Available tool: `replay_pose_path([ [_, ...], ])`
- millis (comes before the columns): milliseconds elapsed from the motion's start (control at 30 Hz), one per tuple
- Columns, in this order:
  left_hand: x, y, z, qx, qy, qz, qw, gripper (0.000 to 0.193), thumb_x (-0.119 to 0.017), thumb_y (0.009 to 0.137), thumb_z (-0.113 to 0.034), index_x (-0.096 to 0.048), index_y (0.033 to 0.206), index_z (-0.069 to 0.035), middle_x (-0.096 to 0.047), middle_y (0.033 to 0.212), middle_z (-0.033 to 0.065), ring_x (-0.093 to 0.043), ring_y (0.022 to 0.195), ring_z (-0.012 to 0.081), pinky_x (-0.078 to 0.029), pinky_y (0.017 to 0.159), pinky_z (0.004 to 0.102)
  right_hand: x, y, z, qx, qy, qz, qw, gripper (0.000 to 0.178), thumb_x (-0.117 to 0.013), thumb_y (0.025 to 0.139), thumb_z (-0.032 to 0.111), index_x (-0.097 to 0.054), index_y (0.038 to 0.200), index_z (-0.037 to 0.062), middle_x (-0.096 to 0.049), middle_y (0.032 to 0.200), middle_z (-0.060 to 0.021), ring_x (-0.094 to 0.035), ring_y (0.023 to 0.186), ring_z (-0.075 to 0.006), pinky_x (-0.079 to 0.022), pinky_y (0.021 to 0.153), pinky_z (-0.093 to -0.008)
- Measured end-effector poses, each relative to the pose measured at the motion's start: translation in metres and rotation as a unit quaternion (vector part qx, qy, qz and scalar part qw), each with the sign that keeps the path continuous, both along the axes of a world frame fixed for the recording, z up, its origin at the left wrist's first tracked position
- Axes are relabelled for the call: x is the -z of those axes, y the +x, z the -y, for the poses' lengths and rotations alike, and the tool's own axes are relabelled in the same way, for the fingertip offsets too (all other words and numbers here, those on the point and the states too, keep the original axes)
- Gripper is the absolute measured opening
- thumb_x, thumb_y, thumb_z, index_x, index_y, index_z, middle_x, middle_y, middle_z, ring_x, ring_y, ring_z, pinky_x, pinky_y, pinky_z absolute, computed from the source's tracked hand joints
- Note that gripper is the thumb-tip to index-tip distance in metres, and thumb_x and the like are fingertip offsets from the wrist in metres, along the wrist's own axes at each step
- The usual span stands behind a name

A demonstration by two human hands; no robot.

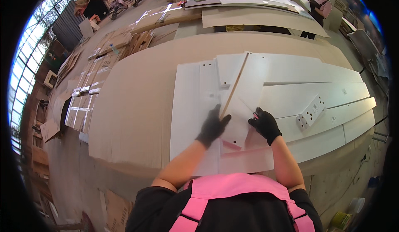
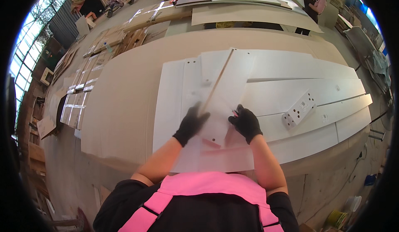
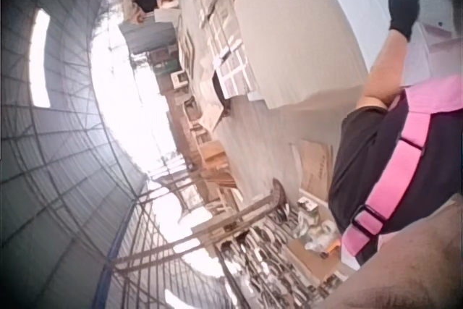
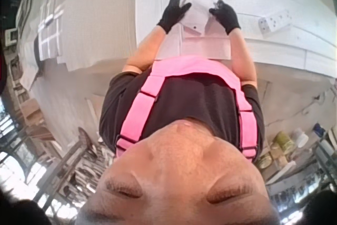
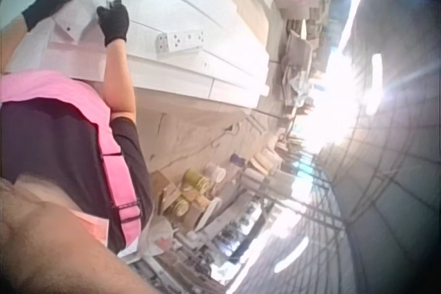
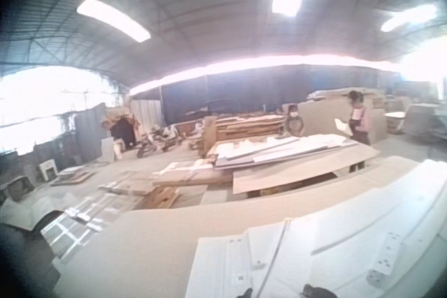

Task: The person uses a utility knife to score and separate white particleboard pieces on a workbench, then aligns and stacks the cut sections. The person handles the boards and knife throughout, moving pieces aside and repositioning them for further cuts.

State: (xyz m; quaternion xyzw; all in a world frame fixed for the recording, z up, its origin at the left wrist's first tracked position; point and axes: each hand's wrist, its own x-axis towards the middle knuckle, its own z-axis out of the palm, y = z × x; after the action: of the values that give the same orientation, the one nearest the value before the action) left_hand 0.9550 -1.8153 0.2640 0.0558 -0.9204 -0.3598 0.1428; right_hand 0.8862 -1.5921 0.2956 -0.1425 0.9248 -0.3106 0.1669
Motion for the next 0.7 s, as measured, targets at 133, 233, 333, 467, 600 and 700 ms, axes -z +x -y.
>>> replay_pose_path([
  [133, -0.018, 0.017, 0.047, 0.035, 0.243, 0.112, 0.963, 0.047, -0.058, 0.092, -0.042, -0.054, 0.122, -0.006, -0.053, 0.073, 0.002, -0.048, 0.056, 0.0115, -0.042, 0.046, 0.0277, -0.027, 0.015, 0.026, -0.018, -0.169, 0.12, 0.978, 0.049, -0.062, 0.083, 0.018, -0.052, 0.125, -0.003, -0.064, 0.078, -0.0086, -0.055, 0.057, -0.0138, -0.049, 0.058, -0.0283],
  [233, -0.026, 0.051, 0.078, -0.036, 0.272, 0.076, 0.959, 0.046, -0.058, 0.092, -0.038, -0.055, 0.126, -0.007, -0.049, 0.066, 0.0008, -0.045, 0.05, 0.0112, -0.036, 0.041, 0.0282, -0.039, 0.026, 0.038, -0.042, -0.296, 0.191, 0.935, 0.051, -0.061, 0.086, 0.015, -0.05, 0.133, 0.0003, -0.063, 0.078, -0.0023, -0.049, 0.057, -0.0077, -0.046, 0.056, -0.0238],
  [333, -0.028, 0.092, 0.093, -0.132, 0.28, 0.048, 0.949, 0.057, -0.059, 0.093, -0.038, -0.047, 0.139, -0.006, -0.047, 0.061, 0.0002, -0.038, 0.04, 0.0081, -0.032, 0.036, 0.0261, -0.042, 0.03, 0.033, -0.041, -0.33, 0.222, 0.917, 0.054, -0.064, 0.087, 0.014, -0.048, 0.137, 0.0001, -0.062, 0.081, 0.0009, -0.048, 0.06, -0.0044, -0.042, 0.053, -0.0206],
  [467, -0.021, 0.126, 0.11, -0.23, 0.229, 0.054, 0.944, 0.058, -0.057, 0.095, -0.032, -0.043, 0.142, -0.002, -0.05, 0.06, 0.0029, -0.039, 0.039, 0.0087, -0.035, 0.039, 0.0279, -0.04, 0.029, 0.004, 0.011, -0.339, 0.266, 0.902, 0.05, -0.062, 0.09, 0.012, -0.046, 0.134, -0.0064, -0.067, 0.091, -0.0042, -0.041, 0.056, -0.0004, -0.031, 0.048, -0.0152],
  [600, 0.007, 0.134, 0.115, -0.256, 0.197, 0.126, 0.938, 0.055, -0.055, 0.095, -0.03, -0.044, 0.141, -0.001, -0.059, 0.078, 0.0118, -0.054, 0.057, 0.0193, -0.046, 0.054, 0.0346, -0.039, 0.03, -0.023, 0.034, -0.395, 0.297, 0.869, 0.051, -0.061, 0.091, 0.015, -0.044, 0.134, -0.0066, -0.067, 0.09, -0.0026, -0.038, 0.053, -0.0013, -0.031, 0.048, -0.0163],
  [700, 0.031, 0.129, 0.128, -0.243, 0.0, 0.1, 0.965, 0.049, -0.054, 0.094, -0.026, -0.048, 0.136, -0.002, -0.058, 0.095, 0.0209, -0.056, 0.088, 0.0335, -0.046, 0.08, 0.0427, -0.037, 0.036, -0.039, 0.048, -0.414, 0.285, 0.863, 0.051, -0.063, 0.09, 0.012, -0.044, 0.134, -0.006, -0.067, 0.092, -0.0017, -0.036, 0.052, -0.0001, -0.027, 0.047, -0.0157],
])
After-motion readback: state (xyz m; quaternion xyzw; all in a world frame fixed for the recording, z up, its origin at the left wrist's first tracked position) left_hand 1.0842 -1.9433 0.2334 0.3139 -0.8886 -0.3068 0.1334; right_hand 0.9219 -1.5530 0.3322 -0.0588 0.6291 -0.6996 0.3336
